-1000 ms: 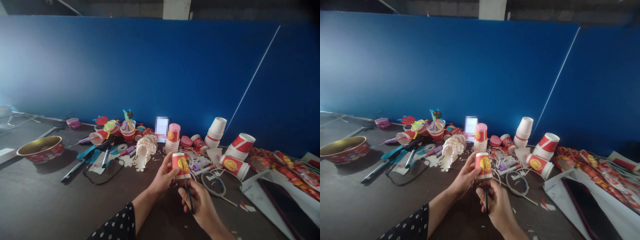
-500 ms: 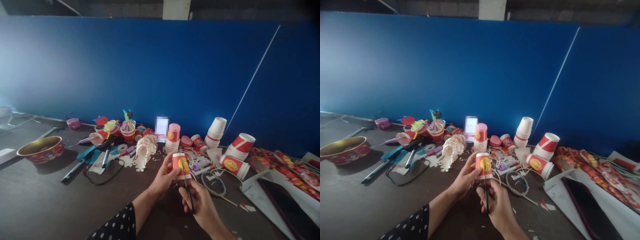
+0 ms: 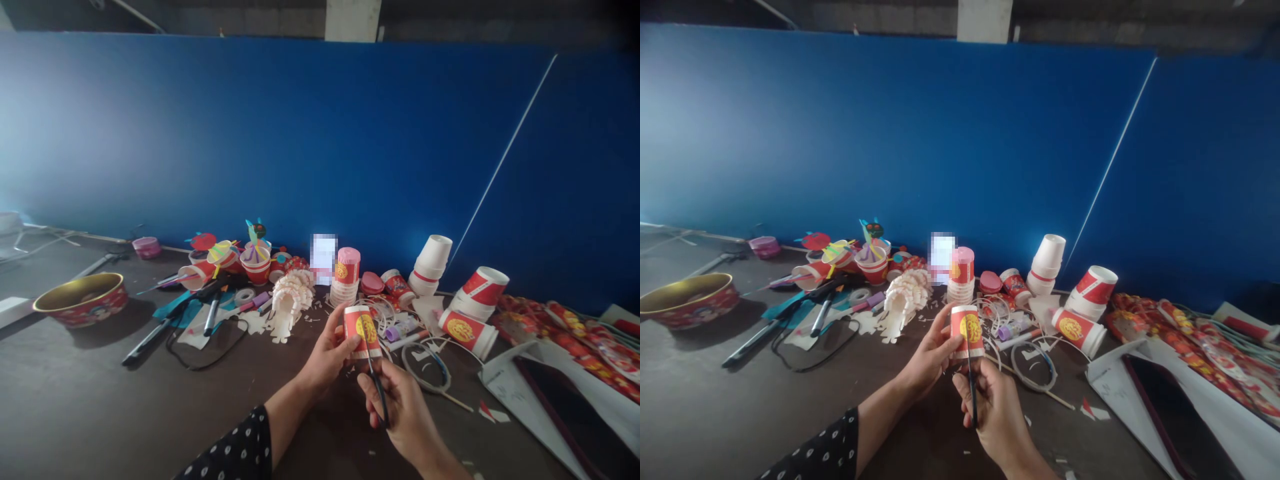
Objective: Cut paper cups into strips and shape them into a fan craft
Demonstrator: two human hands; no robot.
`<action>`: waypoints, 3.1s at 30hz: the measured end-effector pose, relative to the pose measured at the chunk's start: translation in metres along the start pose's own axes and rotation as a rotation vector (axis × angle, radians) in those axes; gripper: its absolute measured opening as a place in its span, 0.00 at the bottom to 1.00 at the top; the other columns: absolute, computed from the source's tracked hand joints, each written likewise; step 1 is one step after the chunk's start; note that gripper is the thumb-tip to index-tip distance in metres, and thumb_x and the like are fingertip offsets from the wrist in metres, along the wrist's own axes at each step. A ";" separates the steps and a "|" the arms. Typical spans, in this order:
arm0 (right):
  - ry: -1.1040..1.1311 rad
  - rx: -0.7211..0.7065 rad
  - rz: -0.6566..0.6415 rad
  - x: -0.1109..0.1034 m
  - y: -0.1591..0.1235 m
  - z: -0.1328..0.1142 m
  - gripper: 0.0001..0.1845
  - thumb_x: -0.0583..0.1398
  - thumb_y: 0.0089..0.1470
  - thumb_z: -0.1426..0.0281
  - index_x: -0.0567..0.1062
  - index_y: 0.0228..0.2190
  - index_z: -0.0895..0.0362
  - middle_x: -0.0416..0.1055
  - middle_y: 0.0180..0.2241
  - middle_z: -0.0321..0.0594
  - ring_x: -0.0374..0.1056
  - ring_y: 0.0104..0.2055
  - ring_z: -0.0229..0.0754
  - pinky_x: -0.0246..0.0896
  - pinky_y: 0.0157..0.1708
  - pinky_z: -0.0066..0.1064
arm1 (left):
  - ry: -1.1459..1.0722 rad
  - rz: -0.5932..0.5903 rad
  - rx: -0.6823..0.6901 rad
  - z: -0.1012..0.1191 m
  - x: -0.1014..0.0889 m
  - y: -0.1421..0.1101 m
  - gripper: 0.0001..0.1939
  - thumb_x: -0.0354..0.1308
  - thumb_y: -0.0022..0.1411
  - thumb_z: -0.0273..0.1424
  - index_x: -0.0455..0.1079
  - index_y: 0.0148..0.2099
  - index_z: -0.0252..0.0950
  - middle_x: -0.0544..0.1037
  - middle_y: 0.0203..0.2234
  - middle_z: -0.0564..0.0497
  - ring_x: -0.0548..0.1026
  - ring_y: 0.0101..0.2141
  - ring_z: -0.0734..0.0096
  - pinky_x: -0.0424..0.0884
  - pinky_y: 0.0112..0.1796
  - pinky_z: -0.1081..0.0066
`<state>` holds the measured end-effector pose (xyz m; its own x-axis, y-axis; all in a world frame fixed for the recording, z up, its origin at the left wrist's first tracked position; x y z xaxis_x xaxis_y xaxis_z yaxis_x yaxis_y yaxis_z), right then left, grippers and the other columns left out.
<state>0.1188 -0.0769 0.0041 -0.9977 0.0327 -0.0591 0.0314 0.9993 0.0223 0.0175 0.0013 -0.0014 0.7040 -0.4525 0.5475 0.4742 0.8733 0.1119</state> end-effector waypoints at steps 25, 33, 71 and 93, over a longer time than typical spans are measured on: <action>-0.020 -0.027 -0.010 -0.003 0.002 0.005 0.16 0.61 0.48 0.59 0.65 0.30 0.58 0.62 0.16 0.28 0.56 0.14 0.29 0.51 0.15 0.21 | -0.030 0.047 -0.037 -0.001 -0.003 -0.001 0.39 0.59 0.55 0.39 0.43 0.63 0.48 0.71 0.41 0.47 0.72 0.29 0.74 0.68 0.27 0.75; -0.039 -0.022 -0.057 -0.003 0.001 0.001 0.17 0.61 0.48 0.58 0.65 0.29 0.59 0.62 0.15 0.28 0.57 0.14 0.29 0.50 0.15 0.21 | -0.141 0.022 -0.109 -0.001 -0.005 0.000 0.34 0.55 0.58 0.38 0.43 0.63 0.48 0.71 0.44 0.45 0.74 0.34 0.66 0.72 0.28 0.68; -0.018 0.093 -0.132 -0.002 0.000 0.007 0.25 0.62 0.42 0.51 0.64 0.32 0.58 0.61 0.19 0.29 0.57 0.18 0.31 0.55 0.19 0.24 | -0.142 0.129 0.012 0.015 -0.014 0.005 0.31 0.56 0.57 0.34 0.48 0.60 0.50 0.72 0.45 0.49 0.76 0.34 0.66 0.75 0.29 0.67; -0.150 -0.009 -0.117 -0.007 0.000 0.015 0.20 0.63 0.45 0.58 0.68 0.35 0.58 0.61 0.20 0.30 0.55 0.21 0.33 0.53 0.20 0.23 | -0.103 0.130 -0.029 0.013 -0.011 0.004 0.32 0.59 0.55 0.35 0.50 0.60 0.50 0.73 0.43 0.49 0.76 0.31 0.69 0.73 0.29 0.71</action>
<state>0.1263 -0.0765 -0.0106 -0.9744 -0.0808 -0.2096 -0.0859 0.9962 0.0151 0.0041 0.0121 0.0039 0.7032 -0.3141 0.6379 0.3988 0.9170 0.0120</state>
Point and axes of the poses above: each hand's wrist, its own y-axis towards the middle knuckle, its own x-axis out of the palm, z = x × y, the point moved 2 cm from there along y, towards the middle knuckle
